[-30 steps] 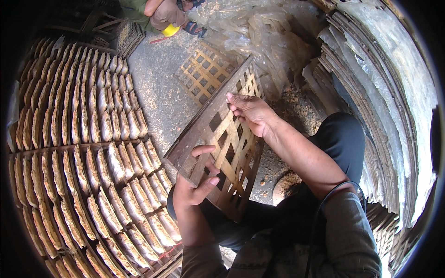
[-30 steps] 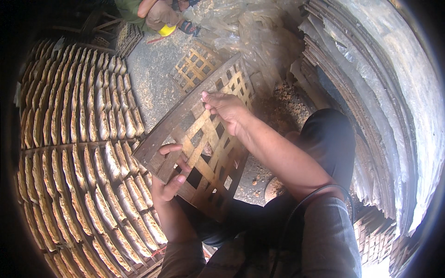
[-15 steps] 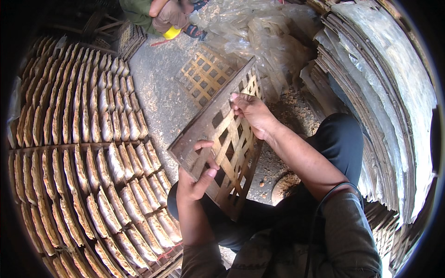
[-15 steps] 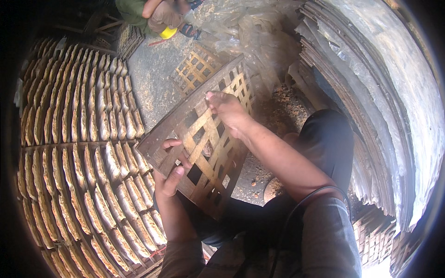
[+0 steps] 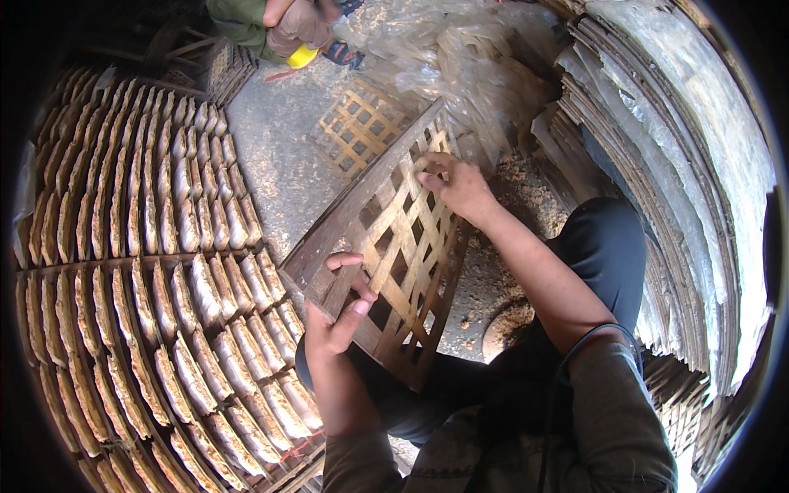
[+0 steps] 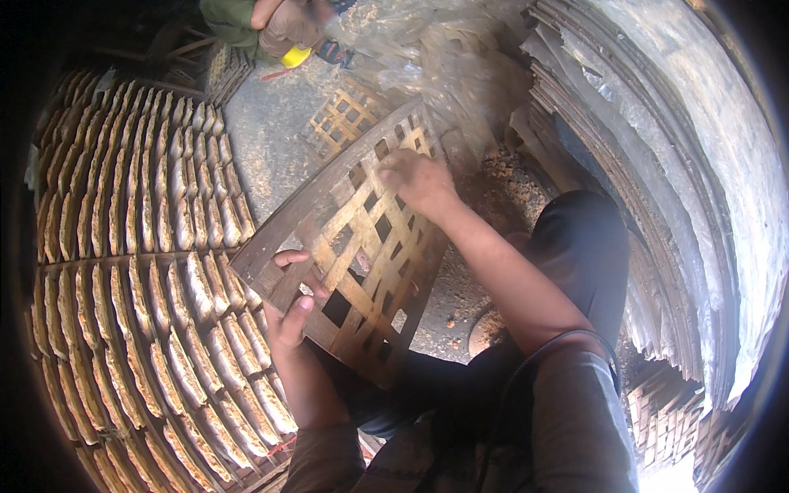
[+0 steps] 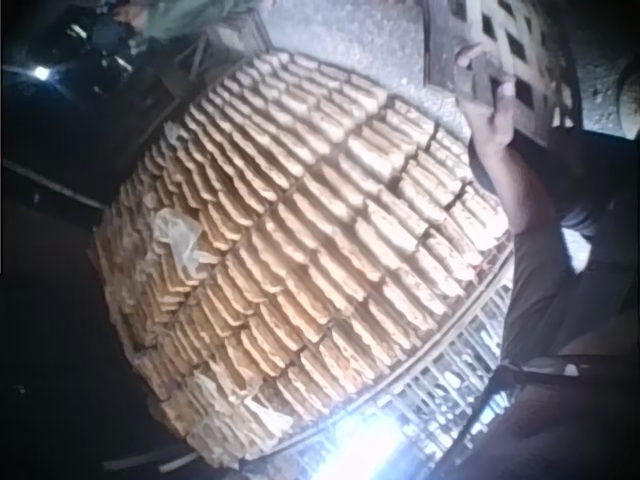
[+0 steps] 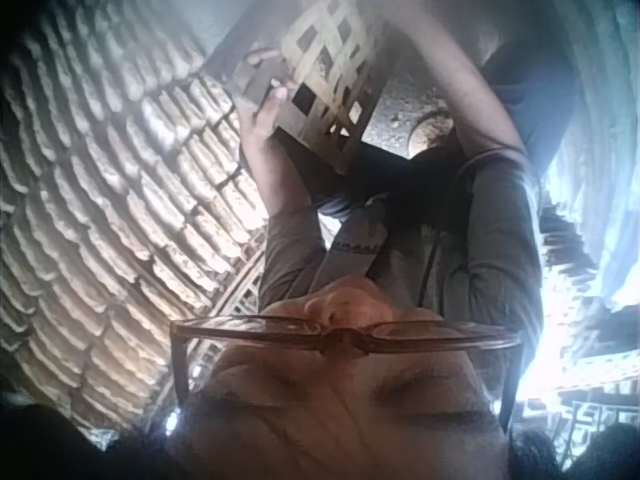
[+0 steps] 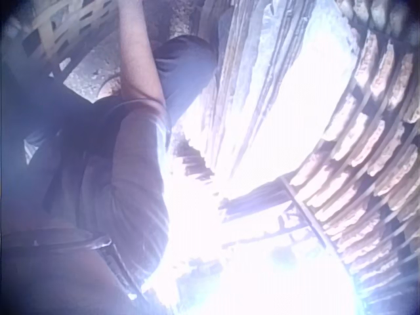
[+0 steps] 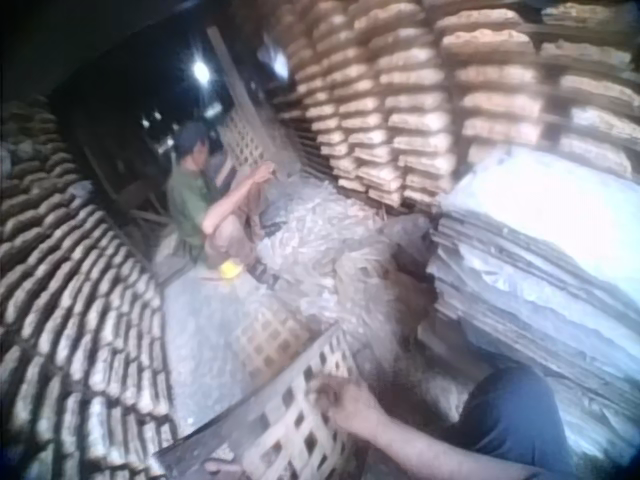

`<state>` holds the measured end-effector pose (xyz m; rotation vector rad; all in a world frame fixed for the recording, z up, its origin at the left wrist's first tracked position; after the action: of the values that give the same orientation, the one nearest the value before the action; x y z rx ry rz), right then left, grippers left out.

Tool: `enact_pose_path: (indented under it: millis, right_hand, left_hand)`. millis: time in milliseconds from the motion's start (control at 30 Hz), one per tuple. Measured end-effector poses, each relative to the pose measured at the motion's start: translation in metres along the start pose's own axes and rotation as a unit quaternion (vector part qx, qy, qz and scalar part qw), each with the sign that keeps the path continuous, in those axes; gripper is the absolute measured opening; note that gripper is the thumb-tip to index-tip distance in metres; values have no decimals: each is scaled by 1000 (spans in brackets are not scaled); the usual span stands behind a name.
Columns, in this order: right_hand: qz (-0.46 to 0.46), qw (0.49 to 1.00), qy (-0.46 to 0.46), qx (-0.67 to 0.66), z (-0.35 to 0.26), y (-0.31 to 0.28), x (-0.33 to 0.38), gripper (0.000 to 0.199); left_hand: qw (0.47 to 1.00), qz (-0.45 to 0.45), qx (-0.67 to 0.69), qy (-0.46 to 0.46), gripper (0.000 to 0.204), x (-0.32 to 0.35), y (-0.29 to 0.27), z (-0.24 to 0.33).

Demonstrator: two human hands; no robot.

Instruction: The person assembles a wooden lattice panel by hand, inserting and adjusting wooden strips into a grid frame. The person then places the completed panel on a stack and handles a plastic sheet before picking up another lattice panel.

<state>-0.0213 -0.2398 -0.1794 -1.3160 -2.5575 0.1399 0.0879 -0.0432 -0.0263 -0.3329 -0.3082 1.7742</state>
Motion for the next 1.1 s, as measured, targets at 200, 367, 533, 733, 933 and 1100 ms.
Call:
enact_pose_path:
  millis: [200, 367, 533, 733, 933, 1100]
  right_hand:
    - [195, 971, -140, -19, -25, 1, 6, 38]
    - [284, 949, -138, 8, -46, -7, 18, 23]
    - [347, 921, -175, 28, -49, -10, 28, 13]
    - [276, 919, -262, -102, -55, -3, 28, 4]
    - [279, 959, 8, -43, 47, -6, -20, 26]
    - [295, 950, 28, -102, 89, -12, -49, 49]
  left_hand:
    - [1000, -14, -9, 24, 56, -6, 7, 5]
    - [999, -26, -21, 17, 59, -5, 17, 8]
    - [998, -38, -46, -29, 69, -8, 27, 10]
    - [996, 35, -34, -69, 70, -10, 17, 7]
    - [998, 31, 40, -36, 57, -3, 13, 4]
    - [998, 12, 21, -54, 60, 4, 6, -2]
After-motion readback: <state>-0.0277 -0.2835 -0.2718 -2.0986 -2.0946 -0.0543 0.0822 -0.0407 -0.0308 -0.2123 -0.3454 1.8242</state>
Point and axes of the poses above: each hand's wrist, its own x-axis away from the middle knuckle, its own y-axis out of the palm, z = x × y, the point moved 9 cm from there along -x, towards the middle knuckle, and after that the axes turned 9 degrees about -x, right-handed, at the moved point
